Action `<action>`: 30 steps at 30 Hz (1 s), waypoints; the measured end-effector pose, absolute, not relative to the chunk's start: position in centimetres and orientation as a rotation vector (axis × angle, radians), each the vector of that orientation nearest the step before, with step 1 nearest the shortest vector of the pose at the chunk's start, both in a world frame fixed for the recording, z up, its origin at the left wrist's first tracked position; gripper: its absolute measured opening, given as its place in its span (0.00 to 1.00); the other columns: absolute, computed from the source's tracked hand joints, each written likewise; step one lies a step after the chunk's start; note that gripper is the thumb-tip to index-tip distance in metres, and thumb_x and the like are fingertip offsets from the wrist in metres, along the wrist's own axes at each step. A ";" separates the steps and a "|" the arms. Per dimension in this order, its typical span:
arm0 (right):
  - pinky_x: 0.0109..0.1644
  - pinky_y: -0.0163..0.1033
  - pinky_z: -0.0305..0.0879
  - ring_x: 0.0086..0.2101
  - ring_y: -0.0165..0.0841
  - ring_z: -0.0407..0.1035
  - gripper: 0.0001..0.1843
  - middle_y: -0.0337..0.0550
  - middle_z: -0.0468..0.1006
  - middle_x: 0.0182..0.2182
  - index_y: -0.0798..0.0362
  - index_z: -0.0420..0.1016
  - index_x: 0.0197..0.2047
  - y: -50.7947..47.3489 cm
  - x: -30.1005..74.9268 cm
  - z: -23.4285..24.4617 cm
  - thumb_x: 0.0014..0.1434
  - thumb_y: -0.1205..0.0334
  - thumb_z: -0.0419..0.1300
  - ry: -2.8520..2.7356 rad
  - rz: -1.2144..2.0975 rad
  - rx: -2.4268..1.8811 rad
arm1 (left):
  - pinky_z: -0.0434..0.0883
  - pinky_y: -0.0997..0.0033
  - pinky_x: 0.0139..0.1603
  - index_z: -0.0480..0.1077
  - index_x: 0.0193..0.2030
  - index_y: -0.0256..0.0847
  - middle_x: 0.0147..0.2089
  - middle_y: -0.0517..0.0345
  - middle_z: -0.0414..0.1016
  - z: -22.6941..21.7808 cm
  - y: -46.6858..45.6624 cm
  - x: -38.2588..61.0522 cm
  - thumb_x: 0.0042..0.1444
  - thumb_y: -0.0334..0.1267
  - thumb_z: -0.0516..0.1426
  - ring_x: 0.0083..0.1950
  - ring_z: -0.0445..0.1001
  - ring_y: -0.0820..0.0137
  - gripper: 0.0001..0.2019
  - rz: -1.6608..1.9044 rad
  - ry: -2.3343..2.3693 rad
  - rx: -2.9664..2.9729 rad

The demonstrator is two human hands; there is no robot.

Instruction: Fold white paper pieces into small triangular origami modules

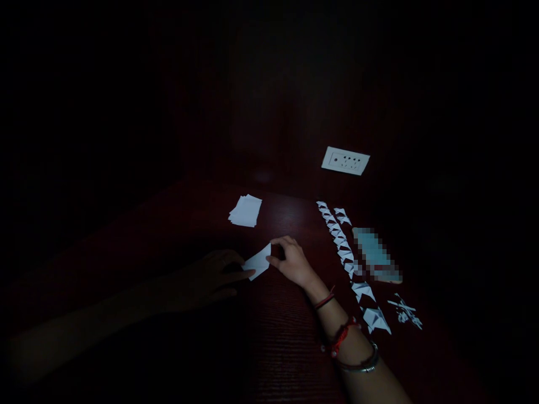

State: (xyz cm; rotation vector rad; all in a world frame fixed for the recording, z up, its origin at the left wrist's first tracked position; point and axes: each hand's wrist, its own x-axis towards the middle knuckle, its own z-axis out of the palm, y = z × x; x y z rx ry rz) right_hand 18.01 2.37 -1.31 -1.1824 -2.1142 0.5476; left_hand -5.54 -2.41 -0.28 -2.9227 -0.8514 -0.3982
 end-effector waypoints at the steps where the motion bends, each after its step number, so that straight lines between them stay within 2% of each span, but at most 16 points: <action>1: 0.46 0.41 0.61 0.39 0.32 0.64 0.15 0.44 0.70 0.37 0.55 0.67 0.41 2.4 17.9 -1.4 0.48 0.63 0.60 -2.031 0.635 -1.148 | 0.58 0.58 0.51 0.55 0.58 0.48 0.53 0.51 0.59 -0.3 -2.4 -5.5 0.59 0.44 0.47 0.52 0.57 0.61 0.19 -0.400 -0.850 -2.925; 5: 0.41 0.38 0.65 0.32 0.28 0.67 0.19 0.40 0.71 0.30 0.56 0.65 0.43 2.0 17.1 -1.4 0.46 0.66 0.60 -1.762 0.961 -1.042 | 0.58 0.59 0.50 0.55 0.58 0.48 0.52 0.51 0.60 -0.5 -2.2 -5.5 0.59 0.44 0.48 0.51 0.58 0.61 0.20 -0.419 -0.851 -2.938; 7: 0.41 0.39 0.66 0.32 0.29 0.68 0.20 0.41 0.73 0.30 0.56 0.66 0.44 1.6 16.7 -1.3 0.45 0.67 0.60 -1.717 1.036 -1.038 | 0.58 0.59 0.49 0.55 0.58 0.48 0.51 0.51 0.59 -0.7 -2.2 -5.5 0.59 0.44 0.48 0.51 0.58 0.61 0.20 -0.435 -0.850 -2.934; 10: 0.42 0.40 0.66 0.33 0.30 0.69 0.15 0.44 0.73 0.34 0.56 0.71 0.40 0.9 16.5 -1.0 0.46 0.67 0.59 -1.727 1.080 -1.053 | 0.58 0.59 0.49 0.55 0.58 0.48 0.51 0.50 0.60 -1.0 -2.2 -5.5 0.59 0.44 0.48 0.51 0.59 0.61 0.20 -0.475 -0.841 -2.916; 14: 0.42 0.39 0.67 0.35 0.30 0.68 0.09 0.46 0.68 0.43 0.54 0.76 0.34 0.2 16.5 -0.7 0.46 0.67 0.60 -1.798 1.017 -1.046 | 0.58 0.60 0.50 0.55 0.57 0.43 0.52 0.49 0.61 -1.6 -2.5 -5.5 0.60 0.43 0.46 0.52 0.59 0.61 0.19 -0.512 -0.865 -2.866; 18: 0.43 0.39 0.66 0.40 0.32 0.66 0.08 0.46 0.68 0.41 0.53 0.77 0.33 0.3 16.6 -0.9 0.47 0.67 0.60 -1.838 0.980 -1.052 | 0.54 0.59 0.54 0.56 0.55 0.34 0.56 0.46 0.59 -2.2 -2.7 -5.6 0.61 0.42 0.44 0.56 0.56 0.60 0.19 -0.504 -0.897 -2.820; 23: 0.42 0.39 0.66 0.40 0.32 0.66 0.07 0.45 0.69 0.40 0.51 0.77 0.34 0.7 16.6 -1.0 0.48 0.65 0.61 -1.912 0.861 -1.051 | 0.56 0.57 0.52 0.60 0.53 0.39 0.56 0.48 0.59 -2.0 -2.8 -5.6 0.60 0.43 0.46 0.56 0.56 0.58 0.17 -0.464 -0.909 -2.821; 30: 0.41 0.36 0.65 0.37 0.30 0.67 0.09 0.42 0.71 0.36 0.49 0.76 0.37 0.1 16.1 -0.5 0.52 0.64 0.58 -2.159 0.617 -1.000 | 0.59 0.56 0.50 0.62 0.52 0.40 0.52 0.47 0.59 -1.1 -2.9 -5.6 0.57 0.42 0.50 0.52 0.58 0.57 0.17 -0.509 -0.946 -2.835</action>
